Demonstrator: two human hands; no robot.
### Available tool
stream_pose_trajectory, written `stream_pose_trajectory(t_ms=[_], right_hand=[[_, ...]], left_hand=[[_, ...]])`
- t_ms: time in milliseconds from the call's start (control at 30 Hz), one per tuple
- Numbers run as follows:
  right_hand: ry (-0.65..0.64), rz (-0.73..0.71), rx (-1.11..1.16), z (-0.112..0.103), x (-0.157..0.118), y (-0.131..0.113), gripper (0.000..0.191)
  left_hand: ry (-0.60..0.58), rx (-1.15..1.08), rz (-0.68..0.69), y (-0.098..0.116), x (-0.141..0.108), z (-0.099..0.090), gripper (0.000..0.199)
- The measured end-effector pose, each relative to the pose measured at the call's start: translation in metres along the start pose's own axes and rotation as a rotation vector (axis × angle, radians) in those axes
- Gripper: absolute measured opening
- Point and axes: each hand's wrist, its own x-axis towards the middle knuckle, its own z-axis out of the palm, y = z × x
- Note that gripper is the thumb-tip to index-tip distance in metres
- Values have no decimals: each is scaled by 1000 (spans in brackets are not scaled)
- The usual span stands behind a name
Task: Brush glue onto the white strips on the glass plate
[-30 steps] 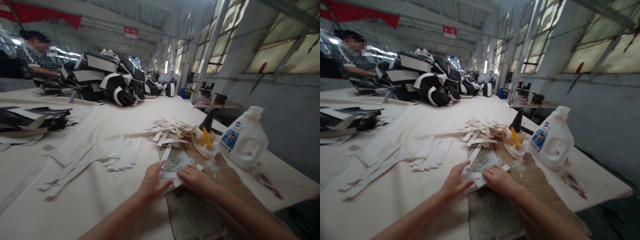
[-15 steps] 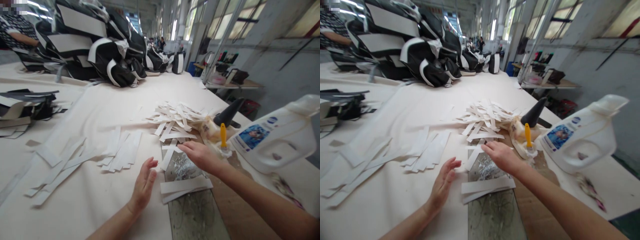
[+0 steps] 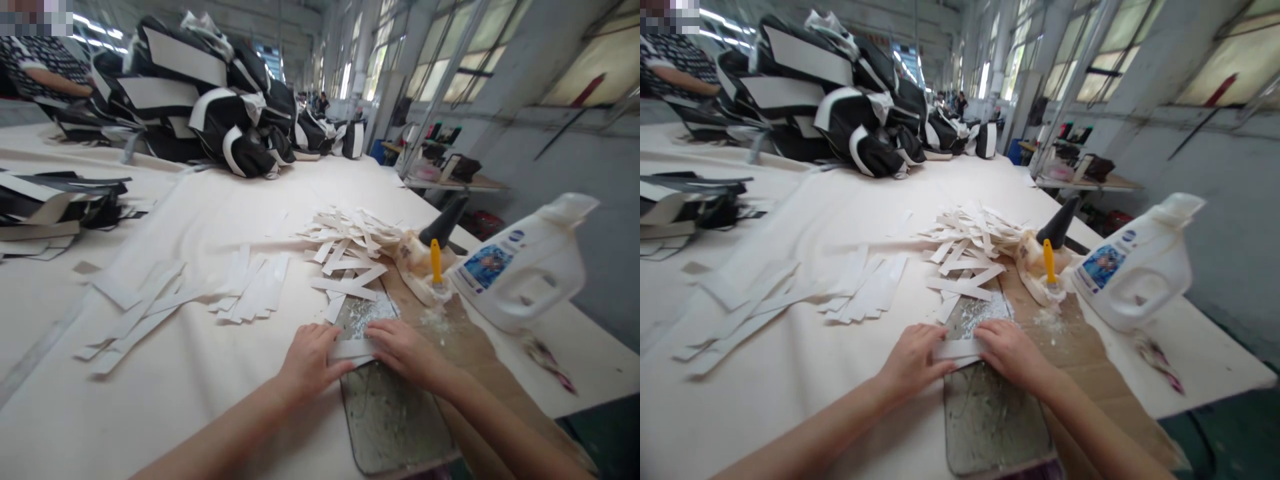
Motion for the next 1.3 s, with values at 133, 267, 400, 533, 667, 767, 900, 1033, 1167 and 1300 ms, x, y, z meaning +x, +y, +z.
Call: stream_pose_trajectory(t_ms=[133,267,400,533,667,767,900,1033,1167,1300], right_hand=[[-13,18,-89,6,-9,-5,45],[-13,41,-208,6,-13,-17,40],[-50,101,-249,-3,-12,-27,13],[-61,108,-215,-26,12,-21,10],[-10,117,-185,-49,73,-2,11],[70,142,-218,-52,116,6,14],[265,190,-263,-47,118,10,17],[517,408,-303,-56,67,38,25],[637,723,-342,-73,23,81,38],[571,873,-353,-75,15,104,41]], left_hand=[[-55,100,14,12,-5,0,34],[-64,109,15,19,-10,6,14],[-23,61,15,24,-11,5,13],[113,-60,1,21,-3,-7,18],[285,-212,-133,-1,13,-18,16],[343,-328,-271,-25,25,-20,16],[395,-430,-395,-51,33,-19,23],[437,-418,-390,-60,34,-22,26],[457,-364,-346,-61,32,-26,20],[439,-397,-321,-61,32,-28,20]])
